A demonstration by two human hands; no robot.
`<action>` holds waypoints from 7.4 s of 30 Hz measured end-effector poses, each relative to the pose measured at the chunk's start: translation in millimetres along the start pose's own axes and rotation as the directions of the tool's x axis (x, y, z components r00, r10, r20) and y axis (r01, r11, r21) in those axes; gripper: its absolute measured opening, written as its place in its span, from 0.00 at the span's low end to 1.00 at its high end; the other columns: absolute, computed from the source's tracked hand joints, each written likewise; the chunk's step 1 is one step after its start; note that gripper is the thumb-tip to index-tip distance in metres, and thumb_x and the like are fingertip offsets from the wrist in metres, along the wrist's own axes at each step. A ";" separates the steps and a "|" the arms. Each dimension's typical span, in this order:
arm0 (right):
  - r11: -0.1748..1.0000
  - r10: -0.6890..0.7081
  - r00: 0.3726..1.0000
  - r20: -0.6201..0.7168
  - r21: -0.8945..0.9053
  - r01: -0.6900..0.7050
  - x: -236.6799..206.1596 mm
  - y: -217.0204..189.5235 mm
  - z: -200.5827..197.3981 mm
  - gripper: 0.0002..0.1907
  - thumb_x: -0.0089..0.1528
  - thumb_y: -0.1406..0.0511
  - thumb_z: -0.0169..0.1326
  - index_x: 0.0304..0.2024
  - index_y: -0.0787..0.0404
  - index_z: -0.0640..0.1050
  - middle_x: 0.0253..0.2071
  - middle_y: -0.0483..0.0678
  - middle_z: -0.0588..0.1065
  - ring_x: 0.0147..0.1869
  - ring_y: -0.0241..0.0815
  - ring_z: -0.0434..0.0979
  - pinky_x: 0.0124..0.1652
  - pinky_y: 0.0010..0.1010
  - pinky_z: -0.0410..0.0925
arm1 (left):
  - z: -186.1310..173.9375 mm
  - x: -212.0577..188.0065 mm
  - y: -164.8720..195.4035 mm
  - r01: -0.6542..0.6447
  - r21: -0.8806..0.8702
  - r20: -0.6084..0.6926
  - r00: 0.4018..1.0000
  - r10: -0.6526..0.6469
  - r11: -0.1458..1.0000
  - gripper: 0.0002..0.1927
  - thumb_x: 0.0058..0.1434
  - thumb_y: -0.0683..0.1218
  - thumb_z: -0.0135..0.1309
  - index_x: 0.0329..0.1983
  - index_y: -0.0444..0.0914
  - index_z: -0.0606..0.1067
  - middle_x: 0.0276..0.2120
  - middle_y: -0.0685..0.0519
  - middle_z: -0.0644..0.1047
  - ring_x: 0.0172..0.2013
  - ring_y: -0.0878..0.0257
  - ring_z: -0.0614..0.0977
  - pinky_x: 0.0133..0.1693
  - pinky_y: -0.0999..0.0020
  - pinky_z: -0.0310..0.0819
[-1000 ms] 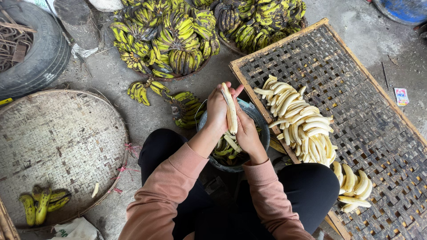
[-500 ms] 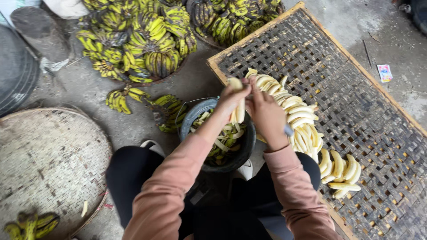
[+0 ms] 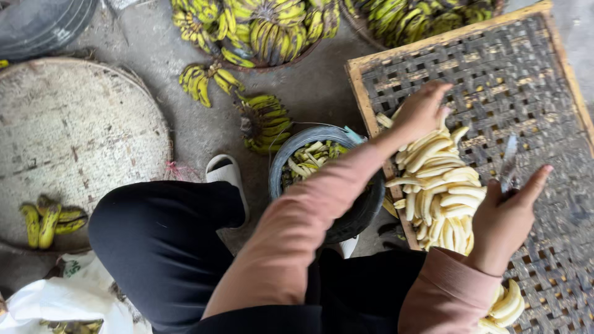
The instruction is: The person sits on the floor and peels green bananas with a small knife, one at a time. They drop the peels into a bucket between their legs and place the peeled bananas onto a woven bamboo tray beside them, repeating the cycle continuously.
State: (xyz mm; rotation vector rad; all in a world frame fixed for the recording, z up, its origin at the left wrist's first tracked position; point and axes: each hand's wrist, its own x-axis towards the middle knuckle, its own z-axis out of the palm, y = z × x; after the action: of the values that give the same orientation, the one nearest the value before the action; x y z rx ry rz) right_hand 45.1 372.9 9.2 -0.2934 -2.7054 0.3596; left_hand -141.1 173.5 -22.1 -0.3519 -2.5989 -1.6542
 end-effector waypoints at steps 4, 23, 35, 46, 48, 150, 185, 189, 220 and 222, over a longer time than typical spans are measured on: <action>0.984 -0.025 0.999 0.042 0.179 0.017 -0.7 7.8 -3.4 0.37 0.79 0.69 0.55 0.81 0.64 0.47 0.34 0.50 0.77 0.34 0.42 0.78 0.36 0.32 0.69 | -137.6 -51.1 -112.8 0.163 0.032 -0.183 0.971 -0.154 0.986 0.17 0.67 0.43 0.54 0.60 0.45 0.74 0.43 0.50 0.84 0.41 0.57 0.86 0.42 0.61 0.80; 0.970 -0.113 0.990 0.085 0.224 0.092 4.3 -9.8 30.0 0.31 0.76 0.71 0.50 0.78 0.71 0.54 0.39 0.53 0.76 0.38 0.40 0.75 0.42 0.27 0.69 | -202.4 -145.1 -319.1 -0.370 -0.878 -0.463 0.496 -0.735 0.304 0.22 0.73 0.61 0.39 0.45 0.38 0.71 0.34 0.52 0.74 0.35 0.60 0.75 0.44 0.63 0.74; 0.574 -0.235 0.941 0.244 0.816 -0.068 -9.8 -142.6 29.2 0.30 0.77 0.71 0.45 0.81 0.57 0.54 0.42 0.42 0.70 0.39 0.28 0.65 0.40 0.19 0.61 | -237.5 -107.2 -199.5 -0.084 -0.559 -0.526 0.805 -0.274 0.825 0.21 0.70 0.59 0.52 0.53 0.40 0.67 0.38 0.55 0.73 0.37 0.63 0.75 0.42 0.65 0.75; 0.308 -0.513 0.851 -0.112 0.901 0.304 -45.7 -231.2 -14.2 0.33 0.74 0.69 0.43 0.80 0.64 0.51 0.54 0.49 0.70 0.48 0.38 0.67 0.52 0.26 0.65 | -238.9 -179.4 57.0 -0.549 0.725 0.042 0.638 0.769 0.416 0.19 0.67 0.42 0.51 0.61 0.36 0.74 0.53 0.50 0.77 0.56 0.55 0.80 0.62 0.53 0.69; 0.361 -0.498 0.867 -0.016 0.905 0.225 -51.8 -229.0 -19.8 0.35 0.71 0.68 0.46 0.79 0.65 0.52 0.47 0.50 0.71 0.43 0.39 0.67 0.47 0.28 0.65 | -243.1 -192.1 66.6 -0.541 0.711 0.019 0.652 0.758 0.448 0.20 0.66 0.42 0.51 0.61 0.37 0.75 0.54 0.50 0.77 0.56 0.54 0.79 0.61 0.54 0.69; 0.344 -0.635 0.739 0.226 0.939 0.008 -80.9 -246.6 -8.3 0.32 0.74 0.59 0.39 0.79 0.57 0.51 0.37 0.43 0.64 0.32 0.32 0.61 0.34 0.23 0.62 | -188.4 -116.1 -39.8 -0.210 -0.961 -0.276 0.797 -0.537 0.182 0.17 0.76 0.57 0.36 0.54 0.42 0.70 0.39 0.57 0.73 0.32 0.69 0.71 0.31 0.70 0.69; 0.542 -0.471 0.881 0.049 0.804 0.245 -45.6 -228.5 42.8 0.26 0.74 0.64 0.42 0.75 0.55 0.62 0.64 0.58 0.74 0.64 0.53 0.77 0.62 0.37 0.68 | -145.8 -163.7 27.0 -0.174 -0.968 -0.189 0.980 -0.068 0.179 0.19 0.78 0.50 0.34 0.55 0.31 0.70 0.61 0.40 0.74 0.67 0.55 0.72 0.70 0.63 0.63; 0.852 -0.381 0.918 0.108 0.427 0.303 -37.0 -211.6 30.2 0.29 0.72 0.62 0.49 0.75 0.47 0.61 0.51 0.57 0.75 0.49 0.57 0.78 0.47 0.44 0.72 | -128.6 -141.0 7.3 0.061 -0.982 0.037 0.991 -0.130 0.180 0.21 0.76 0.52 0.36 0.58 0.34 0.71 0.59 0.45 0.75 0.62 0.56 0.75 0.62 0.62 0.69; 0.972 -0.185 0.980 0.067 0.159 0.173 6.4 -19.6 5.3 0.34 0.75 0.74 0.51 0.79 0.69 0.53 0.41 0.53 0.75 0.41 0.42 0.77 0.42 0.31 0.71 | -182.6 -233.4 -316.4 0.126 0.459 -0.222 0.975 -0.023 0.879 0.21 0.68 0.42 0.55 0.63 0.34 0.71 0.59 0.41 0.72 0.58 0.43 0.75 0.60 0.54 0.70; 0.963 -0.244 0.968 0.052 0.134 0.235 4.7 -22.0 11.0 0.32 0.76 0.75 0.53 0.78 0.71 0.54 0.39 0.56 0.75 0.42 0.46 0.78 0.41 0.34 0.71 | -156.1 -226.5 -313.6 0.246 0.518 -0.344 0.937 -0.063 0.819 0.27 0.55 0.45 0.58 0.59 0.34 0.73 0.57 0.42 0.73 0.57 0.42 0.74 0.58 0.52 0.67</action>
State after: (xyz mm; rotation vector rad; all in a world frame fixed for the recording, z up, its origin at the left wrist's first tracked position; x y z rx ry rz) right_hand 33.0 351.0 7.5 0.0844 -2.7287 0.4740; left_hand -0.7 -132.0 -269.0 0.1503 -2.7402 -0.8061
